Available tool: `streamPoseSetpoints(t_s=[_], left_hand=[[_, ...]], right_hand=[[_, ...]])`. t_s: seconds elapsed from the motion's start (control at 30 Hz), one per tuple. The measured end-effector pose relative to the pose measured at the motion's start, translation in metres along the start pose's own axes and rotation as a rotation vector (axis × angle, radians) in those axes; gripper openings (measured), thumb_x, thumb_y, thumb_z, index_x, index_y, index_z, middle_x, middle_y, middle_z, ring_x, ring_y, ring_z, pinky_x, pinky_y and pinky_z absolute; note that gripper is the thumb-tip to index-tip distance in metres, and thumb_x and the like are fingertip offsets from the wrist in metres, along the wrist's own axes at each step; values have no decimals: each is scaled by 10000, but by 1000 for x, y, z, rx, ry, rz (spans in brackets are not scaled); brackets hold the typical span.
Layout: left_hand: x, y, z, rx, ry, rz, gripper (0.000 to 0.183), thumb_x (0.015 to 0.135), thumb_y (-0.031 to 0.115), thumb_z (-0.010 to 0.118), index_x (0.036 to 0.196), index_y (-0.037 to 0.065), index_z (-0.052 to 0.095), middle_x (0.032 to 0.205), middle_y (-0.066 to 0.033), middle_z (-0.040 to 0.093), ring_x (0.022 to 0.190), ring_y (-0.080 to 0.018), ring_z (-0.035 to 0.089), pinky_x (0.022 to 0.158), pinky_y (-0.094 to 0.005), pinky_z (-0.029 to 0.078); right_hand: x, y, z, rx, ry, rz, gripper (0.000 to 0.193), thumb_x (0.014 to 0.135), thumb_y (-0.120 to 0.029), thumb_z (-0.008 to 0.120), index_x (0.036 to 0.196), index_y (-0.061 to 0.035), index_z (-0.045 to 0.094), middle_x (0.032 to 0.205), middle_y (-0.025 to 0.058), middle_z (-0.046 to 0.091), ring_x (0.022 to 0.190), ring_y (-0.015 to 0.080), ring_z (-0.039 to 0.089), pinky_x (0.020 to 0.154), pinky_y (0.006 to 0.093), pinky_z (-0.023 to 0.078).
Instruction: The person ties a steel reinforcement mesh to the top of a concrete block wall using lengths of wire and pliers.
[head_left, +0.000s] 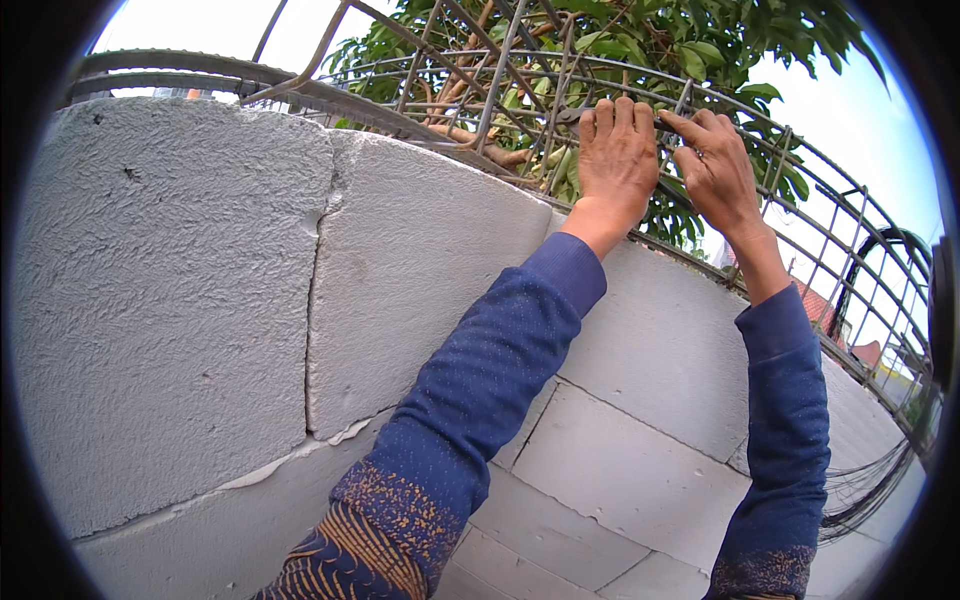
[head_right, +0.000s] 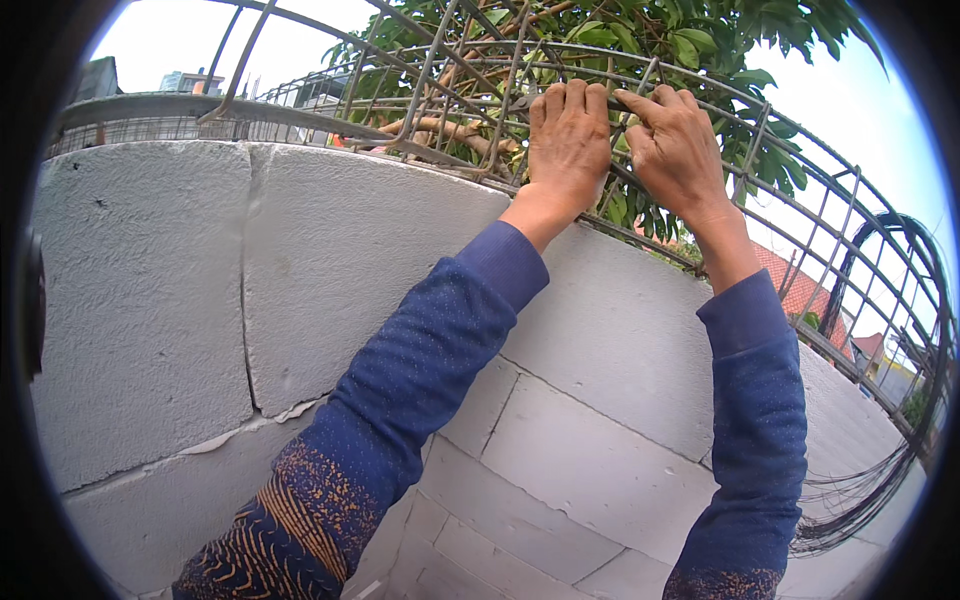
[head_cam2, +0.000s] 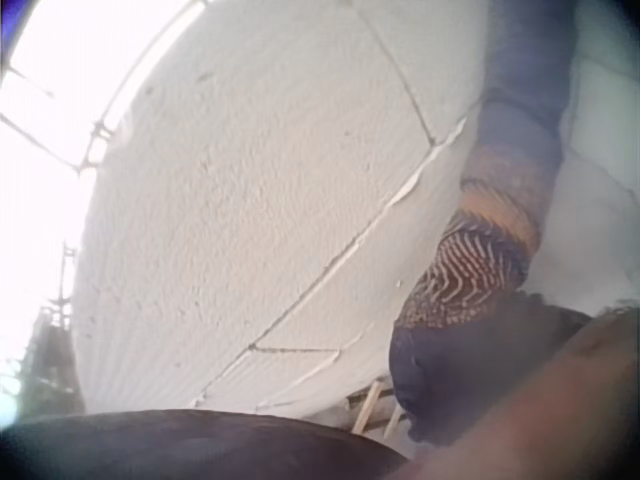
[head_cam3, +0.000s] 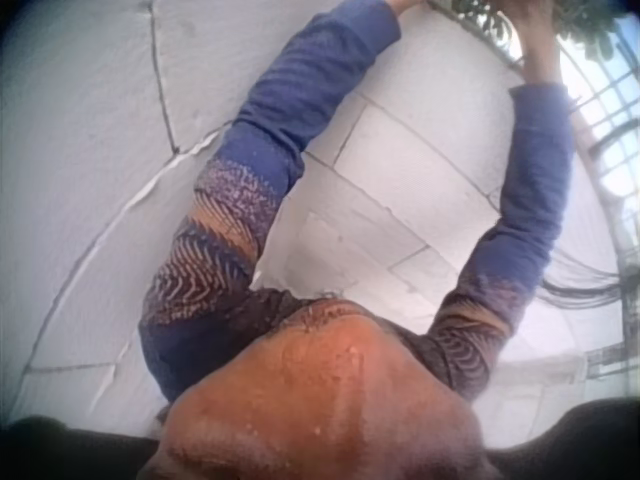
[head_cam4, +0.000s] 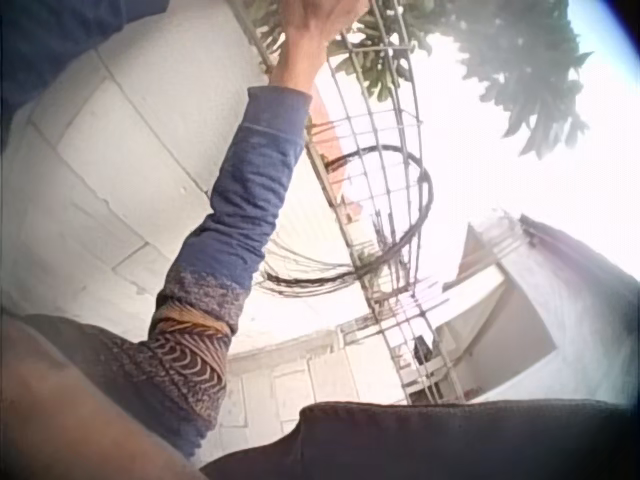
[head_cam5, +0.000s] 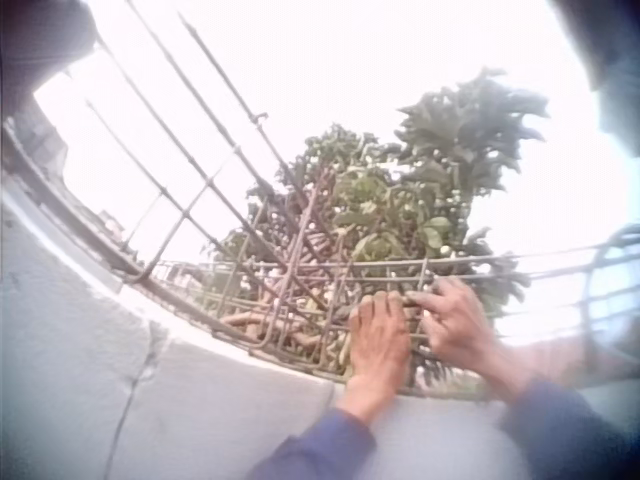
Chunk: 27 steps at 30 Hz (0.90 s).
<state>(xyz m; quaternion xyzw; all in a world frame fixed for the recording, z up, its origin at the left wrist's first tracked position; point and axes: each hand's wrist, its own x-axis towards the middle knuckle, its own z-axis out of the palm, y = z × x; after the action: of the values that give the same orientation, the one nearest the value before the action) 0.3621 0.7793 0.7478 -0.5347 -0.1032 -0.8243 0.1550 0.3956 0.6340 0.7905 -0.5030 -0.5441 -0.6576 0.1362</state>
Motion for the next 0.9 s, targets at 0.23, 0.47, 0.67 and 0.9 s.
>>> streamPoseSetpoints(t_s=[0.23, 0.47, 0.67, 0.9], left_hand=[[6, -14, -5, 12, -63, 26, 231, 855, 123, 580, 1084, 97, 559, 1071, -77, 556, 1076, -260, 516, 965, -390, 382], [4, -9, -2, -121, -19, 60, 144, 855, 137, 592, 997, 130, 613, 1012, -52, 615, 1052, -270, 546, 973, -401, 381], [6, -17, 0, -132, -4, 86, 102, 864, 182, 611, 961, 161, 633, 989, -30, 633, 1049, -268, 553, 967, -401, 383], [5, -12, -5, -50, 79, 8, 195, 831, 99, 640, 1026, 86, 633, 1024, -90, 632, 1099, -294, 552, 965, -411, 413]], right_hand=[[-17, -36, -1, -527, 13, -153, 728, 707, -139, 642, 1402, -5, 473, 1207, 180, 565, 1196, 316, 512, 1054, 462, 359], [-9, -31, 24, -669, 182, -95, 135, 827, -104, 612, 960, -92, 630, 872, 58, 625, 869, 210, 609, 767, 346, 468], [-8, -43, 26, -780, 164, -100, 124, 841, -137, 613, 948, -84, 645, 844, 43, 631, 854, 194, 614, 762, 343, 460], [9, -34, 25, -818, 111, -167, 110, 820, -119, 635, 910, -60, 653, 840, 75, 645, 830, 210, 632, 729, 333, 477]])
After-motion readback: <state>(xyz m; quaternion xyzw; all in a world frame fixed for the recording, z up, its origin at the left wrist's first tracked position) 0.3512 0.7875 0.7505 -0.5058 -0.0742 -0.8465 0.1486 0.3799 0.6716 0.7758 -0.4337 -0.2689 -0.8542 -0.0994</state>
